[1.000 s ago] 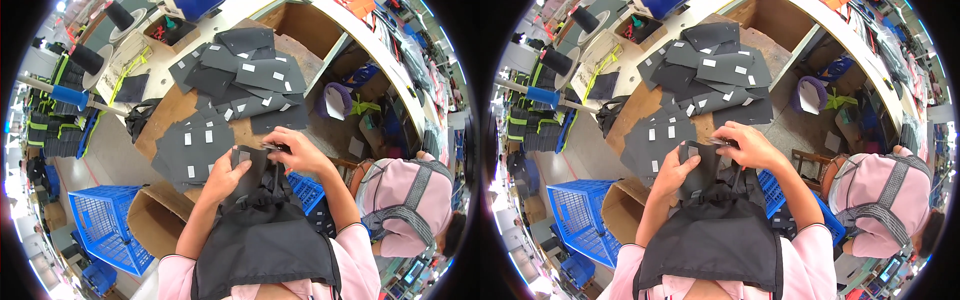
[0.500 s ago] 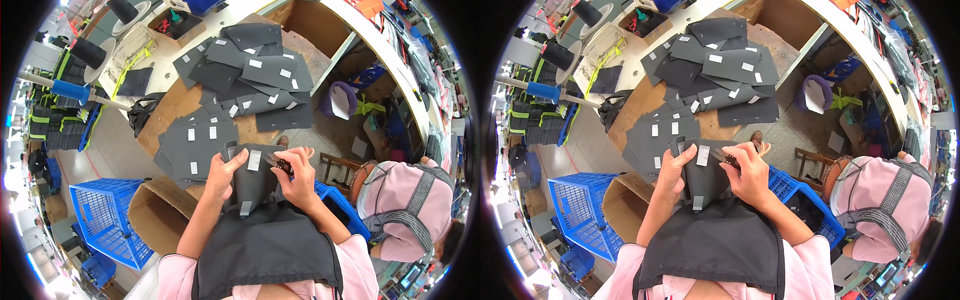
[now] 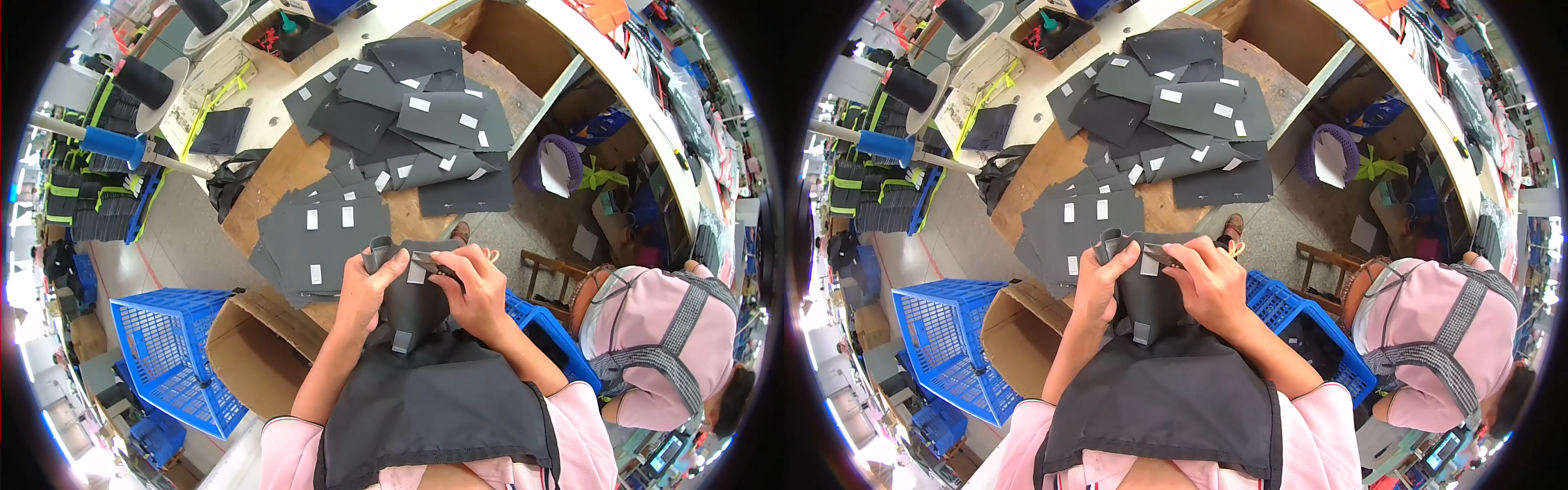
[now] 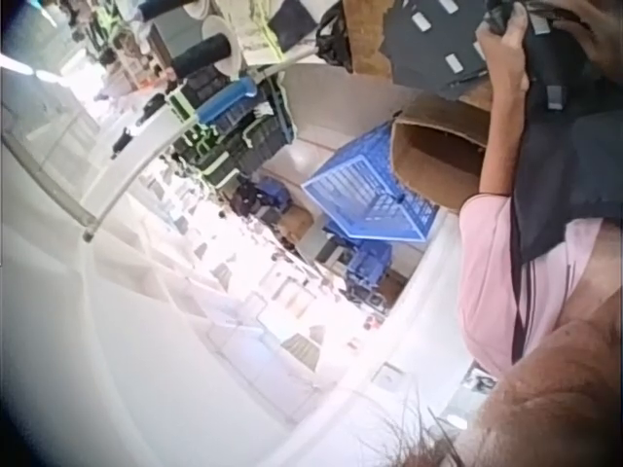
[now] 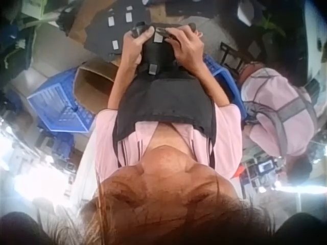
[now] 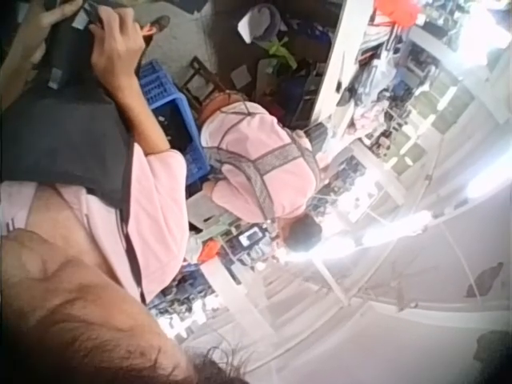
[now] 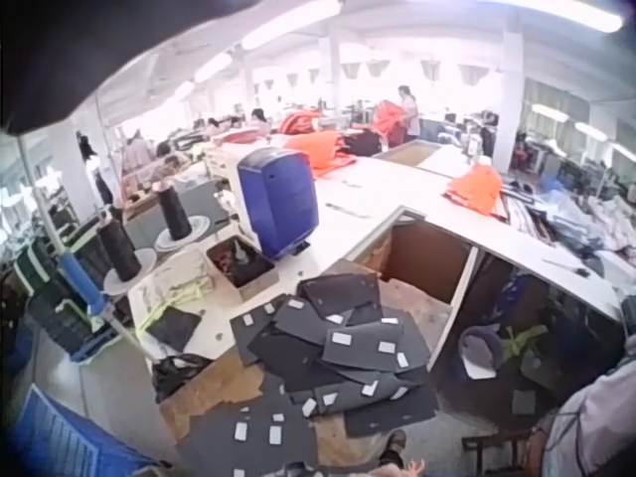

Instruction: Trimming small black fabric pieces with scissors at a manufacturing station.

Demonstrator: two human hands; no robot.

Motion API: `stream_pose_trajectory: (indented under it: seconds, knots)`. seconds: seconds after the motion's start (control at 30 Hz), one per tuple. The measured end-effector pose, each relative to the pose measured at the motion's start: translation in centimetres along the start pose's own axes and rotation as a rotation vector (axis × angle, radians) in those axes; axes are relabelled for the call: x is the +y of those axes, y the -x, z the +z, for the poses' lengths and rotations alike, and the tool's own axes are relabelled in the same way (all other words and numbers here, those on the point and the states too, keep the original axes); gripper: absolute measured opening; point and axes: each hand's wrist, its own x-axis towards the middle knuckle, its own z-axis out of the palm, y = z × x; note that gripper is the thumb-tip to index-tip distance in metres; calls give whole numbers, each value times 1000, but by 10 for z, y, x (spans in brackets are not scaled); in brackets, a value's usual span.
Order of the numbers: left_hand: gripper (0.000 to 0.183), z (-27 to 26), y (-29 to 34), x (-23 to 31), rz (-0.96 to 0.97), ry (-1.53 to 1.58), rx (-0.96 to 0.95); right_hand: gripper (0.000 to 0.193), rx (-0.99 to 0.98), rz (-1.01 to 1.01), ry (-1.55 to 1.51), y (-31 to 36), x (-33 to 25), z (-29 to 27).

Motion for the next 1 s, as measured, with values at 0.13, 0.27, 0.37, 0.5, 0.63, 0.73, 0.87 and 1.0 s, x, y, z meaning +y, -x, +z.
stream_pose_trajectory:
  seconds: [0.13, 0.27, 0.37, 0.5, 0.63, 0.73, 0.87, 1.0]
  knots:
    - [20, -14, -6, -7, 5, -15, 24, 29, -48, -22, -13, -3, 7, 9]
    - [31, -41, -11, -3, 70, -127, 399, 30, 29, 31, -84, 1, 17, 6]
    - [53, -114, -41, -9, 157, -149, 424, 33, -46, 353, -37, -3, 50, 11]
    - [75, -166, -58, -36, 401, -854, 881, 28, -19, 383, -4, -32, 93, 31]
    - [83, -117, -53, -16, 568, -1207, 1014, 26, 68, 252, 171, -101, 124, 27]
    - [84, -93, -56, -11, 756, -1187, 825, 45, -70, 66, 299, -145, 121, 46]
    - [82, -66, -50, -17, 706, -1132, 647, 43, -436, -235, 577, -193, 131, 77]
    - [77, -61, -48, -24, 764, -1026, 577, 16, -630, -302, 751, -232, 140, 77]
